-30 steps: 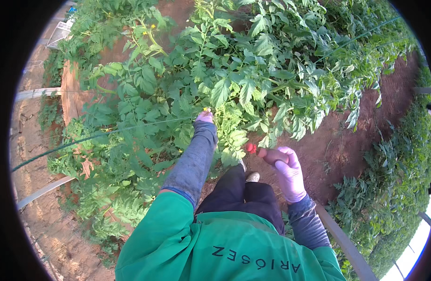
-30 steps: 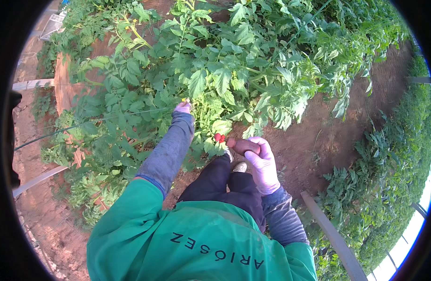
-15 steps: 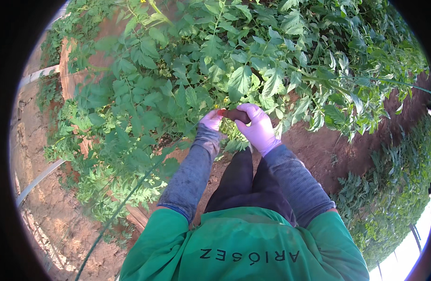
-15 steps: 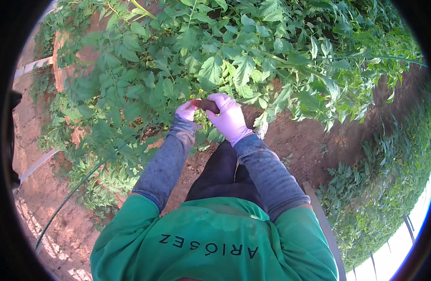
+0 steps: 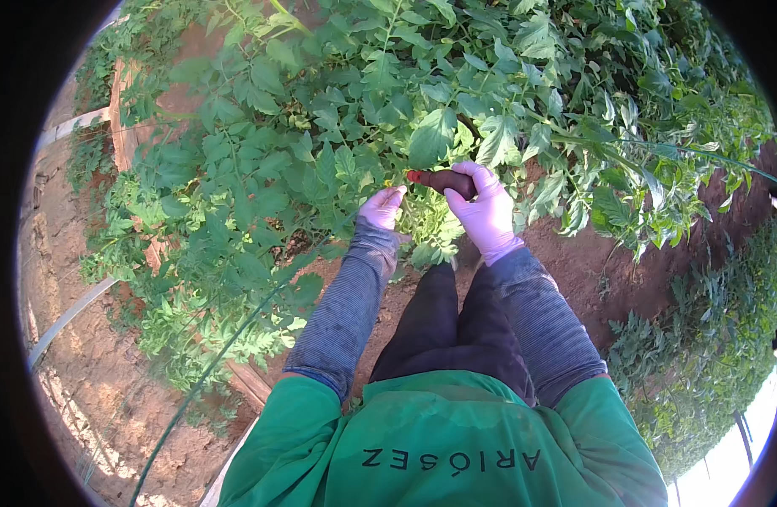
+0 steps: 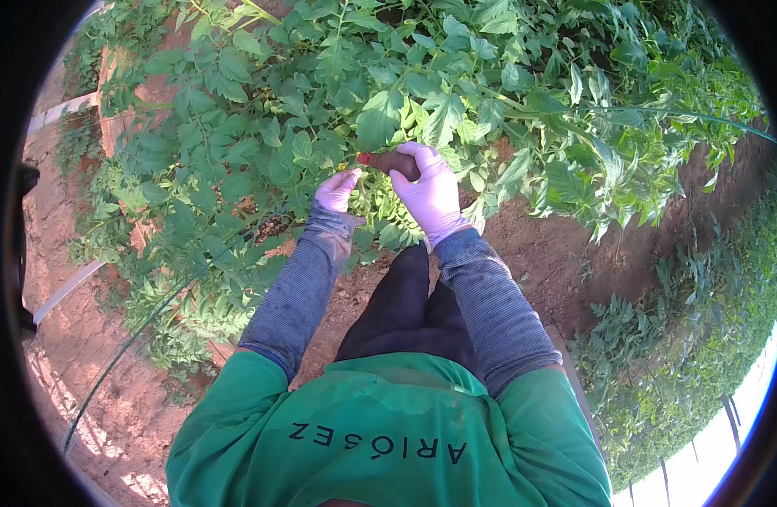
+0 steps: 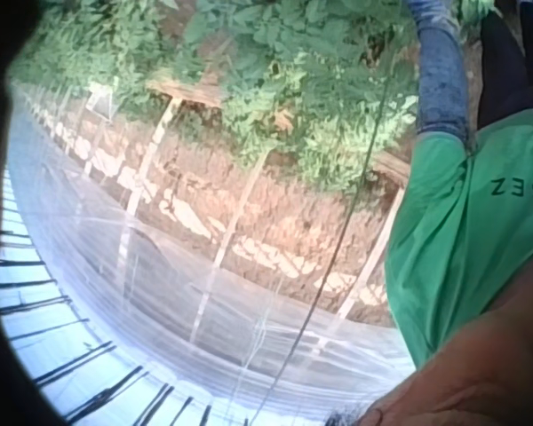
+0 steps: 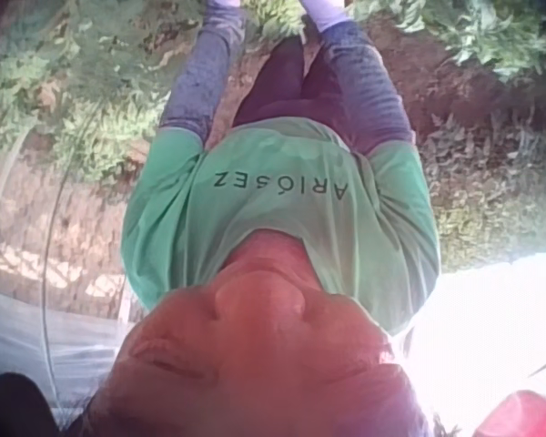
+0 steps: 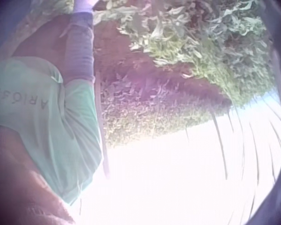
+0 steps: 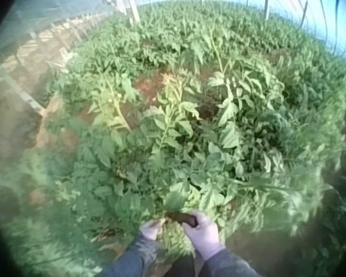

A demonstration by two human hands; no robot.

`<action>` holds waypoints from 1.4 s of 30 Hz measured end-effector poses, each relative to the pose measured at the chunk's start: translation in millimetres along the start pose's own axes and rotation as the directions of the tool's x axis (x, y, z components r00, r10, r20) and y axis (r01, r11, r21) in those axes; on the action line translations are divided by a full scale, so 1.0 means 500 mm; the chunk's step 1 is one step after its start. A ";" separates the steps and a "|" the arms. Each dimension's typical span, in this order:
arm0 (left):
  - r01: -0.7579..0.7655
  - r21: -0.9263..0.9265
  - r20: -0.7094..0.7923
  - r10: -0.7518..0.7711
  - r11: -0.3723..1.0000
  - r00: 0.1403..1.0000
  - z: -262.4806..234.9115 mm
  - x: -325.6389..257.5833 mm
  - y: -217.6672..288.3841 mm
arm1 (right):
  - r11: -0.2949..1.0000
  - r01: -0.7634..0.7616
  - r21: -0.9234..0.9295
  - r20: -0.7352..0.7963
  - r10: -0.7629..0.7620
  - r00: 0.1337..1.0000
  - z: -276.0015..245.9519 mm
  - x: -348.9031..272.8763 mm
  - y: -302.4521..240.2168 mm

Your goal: The person walks between rows of tomato plants in a greenhouse and uses a small red handheld cutter to harvest ripe red tomatoes. They reach into the foliage, cut the stems, and collect the tomatoes in their hand, moving along the row as they work.

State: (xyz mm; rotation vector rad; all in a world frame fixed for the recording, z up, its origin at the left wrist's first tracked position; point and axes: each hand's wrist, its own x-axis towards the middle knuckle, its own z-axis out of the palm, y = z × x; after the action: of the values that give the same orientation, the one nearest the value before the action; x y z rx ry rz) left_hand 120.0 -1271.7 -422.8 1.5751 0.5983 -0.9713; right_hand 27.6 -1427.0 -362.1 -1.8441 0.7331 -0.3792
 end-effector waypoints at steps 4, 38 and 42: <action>0.022 -0.006 -0.001 -0.022 1.000 1.000 0.009 -0.025 0.023 | 0.999 0.041 0.027 0.048 -0.042 0.998 0.023 0.011 0.004; -0.501 0.220 -0.103 0.531 0.837 0.841 -0.049 -0.120 -0.062 | -0.149 -0.326 0.934 0.352 0.544 0.762 -0.465 -0.380 0.061; -0.315 0.169 0.065 0.308 0.934 0.949 0.036 -0.160 -0.109 | -0.200 -0.179 0.963 0.260 0.531 0.806 -0.613 -0.392 0.092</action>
State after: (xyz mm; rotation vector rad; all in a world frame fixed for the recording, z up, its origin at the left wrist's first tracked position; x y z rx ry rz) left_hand 28.8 -1266.2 -385.9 1.7426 0.2271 -0.8271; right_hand -311.0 -1533.9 -271.0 0.0220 0.7517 -0.5443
